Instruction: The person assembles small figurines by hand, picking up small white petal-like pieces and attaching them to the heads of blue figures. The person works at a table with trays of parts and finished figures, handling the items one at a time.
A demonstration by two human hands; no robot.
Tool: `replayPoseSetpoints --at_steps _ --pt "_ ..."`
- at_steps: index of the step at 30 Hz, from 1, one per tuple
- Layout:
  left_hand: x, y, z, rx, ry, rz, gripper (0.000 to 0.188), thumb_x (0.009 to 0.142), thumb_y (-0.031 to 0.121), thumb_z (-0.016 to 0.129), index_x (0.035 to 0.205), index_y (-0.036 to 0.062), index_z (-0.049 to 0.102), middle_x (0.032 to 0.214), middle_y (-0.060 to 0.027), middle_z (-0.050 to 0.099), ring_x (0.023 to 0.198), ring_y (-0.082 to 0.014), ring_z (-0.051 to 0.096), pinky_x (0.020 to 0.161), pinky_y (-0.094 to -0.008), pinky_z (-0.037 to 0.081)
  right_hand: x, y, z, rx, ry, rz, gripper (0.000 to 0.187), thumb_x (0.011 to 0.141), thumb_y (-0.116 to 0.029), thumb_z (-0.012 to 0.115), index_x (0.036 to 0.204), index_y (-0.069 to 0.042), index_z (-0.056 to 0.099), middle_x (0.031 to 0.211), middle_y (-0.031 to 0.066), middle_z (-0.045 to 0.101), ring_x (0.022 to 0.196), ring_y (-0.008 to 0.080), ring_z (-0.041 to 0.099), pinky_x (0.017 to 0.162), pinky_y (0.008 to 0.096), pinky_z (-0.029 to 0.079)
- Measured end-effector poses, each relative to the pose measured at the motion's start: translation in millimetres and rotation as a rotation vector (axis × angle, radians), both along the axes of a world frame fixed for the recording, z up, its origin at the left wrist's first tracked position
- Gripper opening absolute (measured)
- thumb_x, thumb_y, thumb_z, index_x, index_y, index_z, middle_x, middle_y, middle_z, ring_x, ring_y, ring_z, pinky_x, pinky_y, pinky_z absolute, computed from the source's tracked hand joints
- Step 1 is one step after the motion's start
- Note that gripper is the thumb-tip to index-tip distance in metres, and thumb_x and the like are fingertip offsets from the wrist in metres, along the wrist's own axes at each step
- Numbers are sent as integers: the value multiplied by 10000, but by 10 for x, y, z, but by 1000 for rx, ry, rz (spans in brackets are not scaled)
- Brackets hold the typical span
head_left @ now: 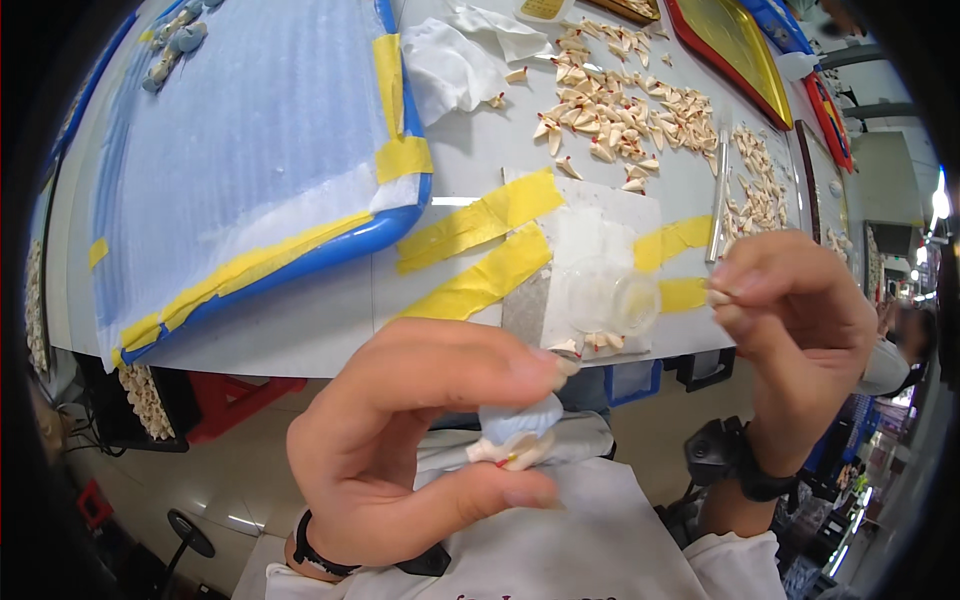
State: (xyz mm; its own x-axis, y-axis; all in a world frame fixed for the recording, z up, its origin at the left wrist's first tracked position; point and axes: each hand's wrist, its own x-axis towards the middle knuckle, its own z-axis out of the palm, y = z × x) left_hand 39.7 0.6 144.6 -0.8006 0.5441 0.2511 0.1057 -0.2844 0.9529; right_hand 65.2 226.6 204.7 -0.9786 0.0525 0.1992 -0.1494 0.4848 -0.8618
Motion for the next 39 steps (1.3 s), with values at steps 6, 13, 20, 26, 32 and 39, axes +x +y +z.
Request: replayPoseSetpoints --at_steps 6,13,20,26,32,39 --pt "50 -26 14 -26 -77 39 445 661 123 773 978 31 474 990 -163 504 864 -243 579 703 -299 500 -40 -144 -98 363 152 39 208 581 152 595 746 26 586 766 101 544 699 163 521 630 246 415" --pt "-41 32 -173 75 117 75 416 686 165 763 951 39 468 1033 -171 479 852 -237 583 707 -285 495 34 -203 -121 505 189 -26 168 580 119 636 707 18 592 741 96 543 679 165 502 605 249 395" --pt "116 206 -20 196 -294 145 458 718 244 741 988 14 452 1034 -172 472 874 -240 589 664 -244 513 13 -208 -152 385 212 -4 148 630 76 642 750 17 576 768 98 539 706 163 489 636 242 379" --pt "125 238 -81 271 -293 133 434 777 286 680 1003 3 440 1027 -175 479 850 -235 589 689 -292 514 140 -268 -92 -94 37 58 143 757 -73 638 814 -13 521 807 99 491 733 132 456 667 212 358" --pt "207 337 18 257 -361 201 436 790 288 663 1016 -10 439 994 -188 506 816 -208 571 712 -320 502 321 -492 -239 -379 53 -70 151 788 -114 640 823 -38 514 806 100 486 736 120 448 650 203 348" --pt "213 251 48 160 -263 176 403 776 206 664 1034 -24 455 935 -172 538 755 -189 574 692 -294 496 371 -525 -297 -209 93 -54 113 792 -87 629 819 -62 523 807 90 490 731 117 461 635 214 358"
